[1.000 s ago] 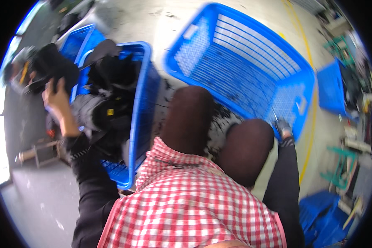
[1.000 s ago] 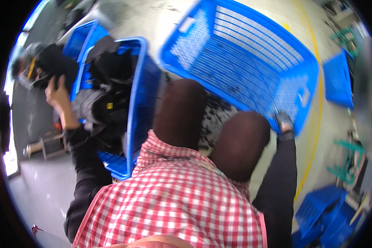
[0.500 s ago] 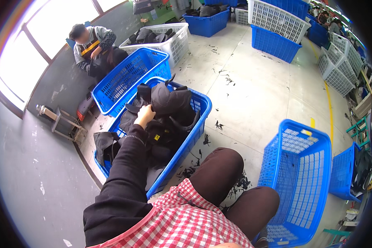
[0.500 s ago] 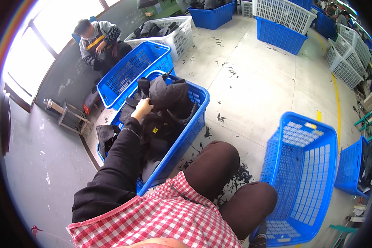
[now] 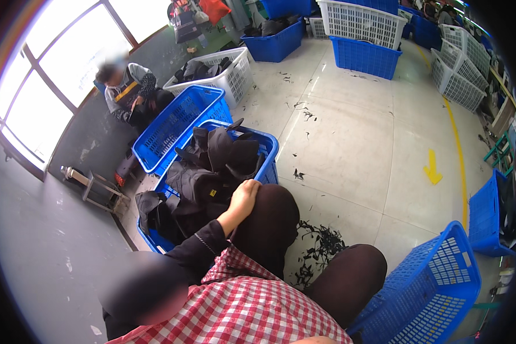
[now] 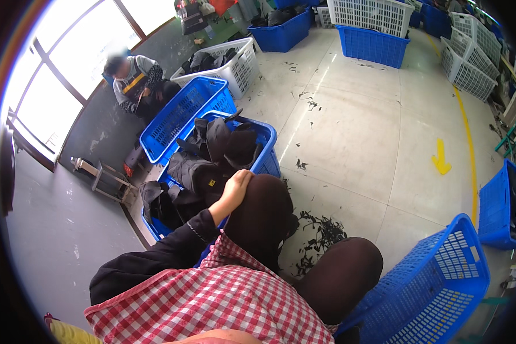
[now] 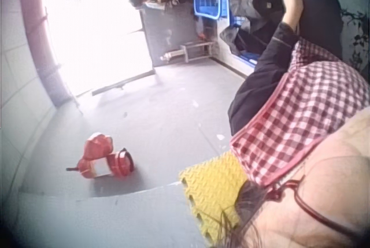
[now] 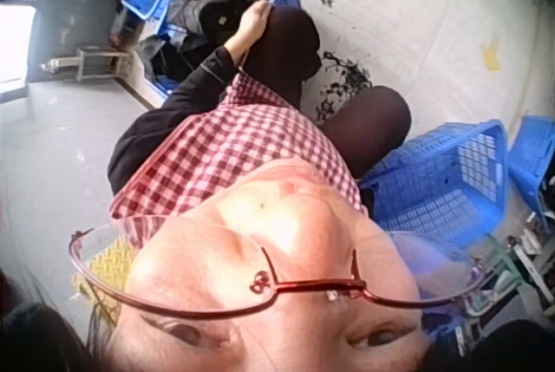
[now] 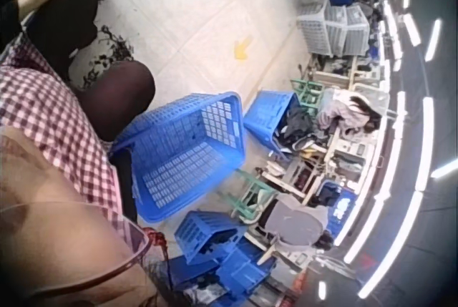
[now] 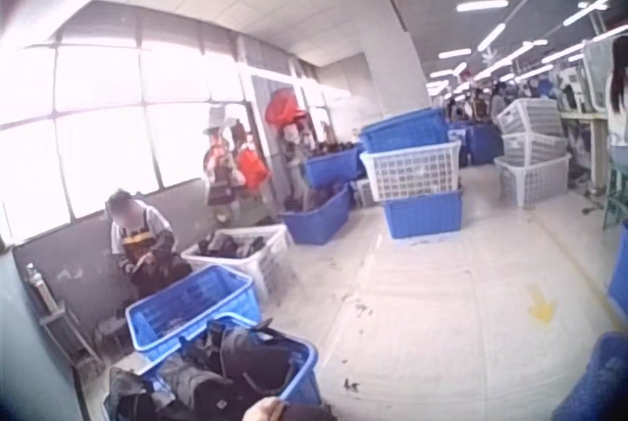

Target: The person trims excess fabric from black shoe uppers using shears, working one at a time while seated on the floor. After trimming, they place the finished uppers into a blue basket and briefly write on a paper before moving the basket.

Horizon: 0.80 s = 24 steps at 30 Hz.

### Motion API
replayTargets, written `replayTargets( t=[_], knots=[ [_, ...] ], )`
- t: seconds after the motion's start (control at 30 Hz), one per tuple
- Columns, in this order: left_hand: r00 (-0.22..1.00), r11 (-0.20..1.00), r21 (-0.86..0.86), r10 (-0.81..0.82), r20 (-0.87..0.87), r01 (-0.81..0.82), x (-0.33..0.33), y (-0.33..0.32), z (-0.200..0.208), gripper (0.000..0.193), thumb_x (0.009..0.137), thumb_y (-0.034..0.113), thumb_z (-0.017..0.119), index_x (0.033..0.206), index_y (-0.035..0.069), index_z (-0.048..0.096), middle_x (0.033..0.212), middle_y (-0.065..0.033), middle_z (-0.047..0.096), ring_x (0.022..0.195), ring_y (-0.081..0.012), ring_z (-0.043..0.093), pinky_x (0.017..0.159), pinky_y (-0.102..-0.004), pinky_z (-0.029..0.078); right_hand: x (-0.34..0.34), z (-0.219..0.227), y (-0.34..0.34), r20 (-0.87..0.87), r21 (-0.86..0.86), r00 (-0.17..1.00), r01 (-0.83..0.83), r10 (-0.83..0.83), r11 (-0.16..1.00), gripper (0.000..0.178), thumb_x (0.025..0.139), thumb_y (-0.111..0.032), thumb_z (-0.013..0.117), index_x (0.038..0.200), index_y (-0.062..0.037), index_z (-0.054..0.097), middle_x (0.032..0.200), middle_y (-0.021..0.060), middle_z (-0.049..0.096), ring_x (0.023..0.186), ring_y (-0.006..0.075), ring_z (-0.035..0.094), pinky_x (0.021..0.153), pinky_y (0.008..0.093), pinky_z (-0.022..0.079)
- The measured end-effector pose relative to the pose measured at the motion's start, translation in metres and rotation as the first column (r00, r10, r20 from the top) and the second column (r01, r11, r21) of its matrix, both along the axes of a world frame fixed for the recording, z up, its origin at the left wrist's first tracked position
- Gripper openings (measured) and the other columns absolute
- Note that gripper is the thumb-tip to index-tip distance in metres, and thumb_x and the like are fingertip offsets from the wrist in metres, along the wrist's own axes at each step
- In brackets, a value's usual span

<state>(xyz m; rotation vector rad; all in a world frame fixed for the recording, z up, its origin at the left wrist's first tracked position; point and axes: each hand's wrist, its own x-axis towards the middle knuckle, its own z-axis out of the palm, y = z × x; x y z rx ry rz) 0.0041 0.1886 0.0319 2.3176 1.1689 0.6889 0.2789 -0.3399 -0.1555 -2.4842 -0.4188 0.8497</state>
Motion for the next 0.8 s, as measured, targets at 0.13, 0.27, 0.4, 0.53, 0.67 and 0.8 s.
replayTargets(
  t=[0.13, 0.27, 0.4, 0.53, 0.67, 0.8],
  knots=[
    [0.997, 0.997, 0.023, -0.077, -0.019, 0.078, -0.018, 0.016, -0.006, 0.022, 0.104, 0.020, 0.050, 0.107, 0.003, 0.065, 0.105, -0.0201, 0.068, 0.101, -0.0400, 0.067, 0.088, -0.0441, 0.053, 0.003, -0.003, -0.003, -0.011, 0.078, 1.000, 0.014, -0.013, 0.997, 0.034, 0.101, -0.025, 0.056, 0.122, -0.0017, 0.069, 0.118, 0.0202, 0.071, 0.106, 0.0350, 0.067, 0.088, 0.0433, 0.053],
    [1.000, 1.000, -0.008, -0.007, 0.026, 0.007, -0.013, 0.012, -0.009, 0.023, 0.104, 0.019, 0.050, 0.107, 0.003, 0.066, 0.102, -0.0199, 0.071, 0.099, -0.0379, 0.069, 0.087, -0.0423, 0.054, 0.003, -0.004, -0.007, -0.015, 0.156, 0.999, 0.033, -0.031, 0.987, 0.033, 0.101, -0.024, 0.057, 0.122, -0.0015, 0.069, 0.117, 0.0197, 0.072, 0.105, 0.0338, 0.068, 0.088, 0.0420, 0.053],
    [0.997, 0.999, -0.045, 0.025, 0.069, -0.022, -0.001, 0.007, -0.009, 0.025, 0.105, 0.020, 0.050, 0.105, 0.003, 0.069, 0.096, -0.0196, 0.072, 0.094, -0.0359, 0.071, 0.085, -0.0411, 0.054, 0.001, -0.008, -0.014, -0.029, 0.231, 0.997, 0.080, -0.075, 0.970, 0.032, 0.101, -0.022, 0.058, 0.121, -0.0012, 0.069, 0.117, 0.0193, 0.072, 0.104, 0.0325, 0.068, 0.087, 0.0407, 0.053],
    [1.000, 1.000, 0.008, -0.010, -0.018, 0.010, -0.002, 0.014, -0.010, 0.026, 0.105, 0.020, 0.049, 0.103, 0.003, 0.068, 0.097, -0.0206, 0.072, 0.094, -0.0386, 0.070, 0.086, -0.0433, 0.053, 0.001, -0.007, -0.020, -0.048, 0.315, 0.992, 0.128, -0.119, 0.940, 0.031, 0.100, -0.021, 0.058, 0.121, -0.0010, 0.070, 0.116, 0.0189, 0.072, 0.103, 0.0312, 0.068, 0.087, 0.0393, 0.053],
    [0.999, 0.999, 0.047, 0.012, -0.052, -0.009, 0.002, 0.002, 0.000, 0.025, 0.106, 0.022, 0.049, 0.107, 0.003, 0.066, 0.101, -0.0216, 0.070, 0.099, -0.0412, 0.067, 0.089, -0.0451, 0.052, 0.003, 0.012, -0.025, -0.076, 0.415, 0.983, 0.182, -0.165, 0.891, 0.030, 0.100, -0.019, 0.059, 0.120, -0.0008, 0.070, 0.116, 0.0184, 0.072, 0.102, 0.0299, 0.068, 0.086, 0.0380, 0.053],
    [0.992, 0.973, 0.192, -0.126, -0.023, 0.128, 0.022, -0.038, 0.018, 0.033, 0.105, 0.031, 0.054, 0.124, 0.005, 0.058, 0.119, -0.0223, 0.060, 0.111, -0.0432, 0.061, 0.092, -0.0487, 0.052, 0.015, 0.060, -0.035, -0.087, 0.564, 0.967, 0.247, -0.240, 0.788, 0.028, 0.100, -0.018, 0.060, 0.120, -0.0006, 0.070, 0.115, 0.0180, 0.072, 0.101, 0.0287, 0.068, 0.086, 0.0367, 0.053]
  ],
)
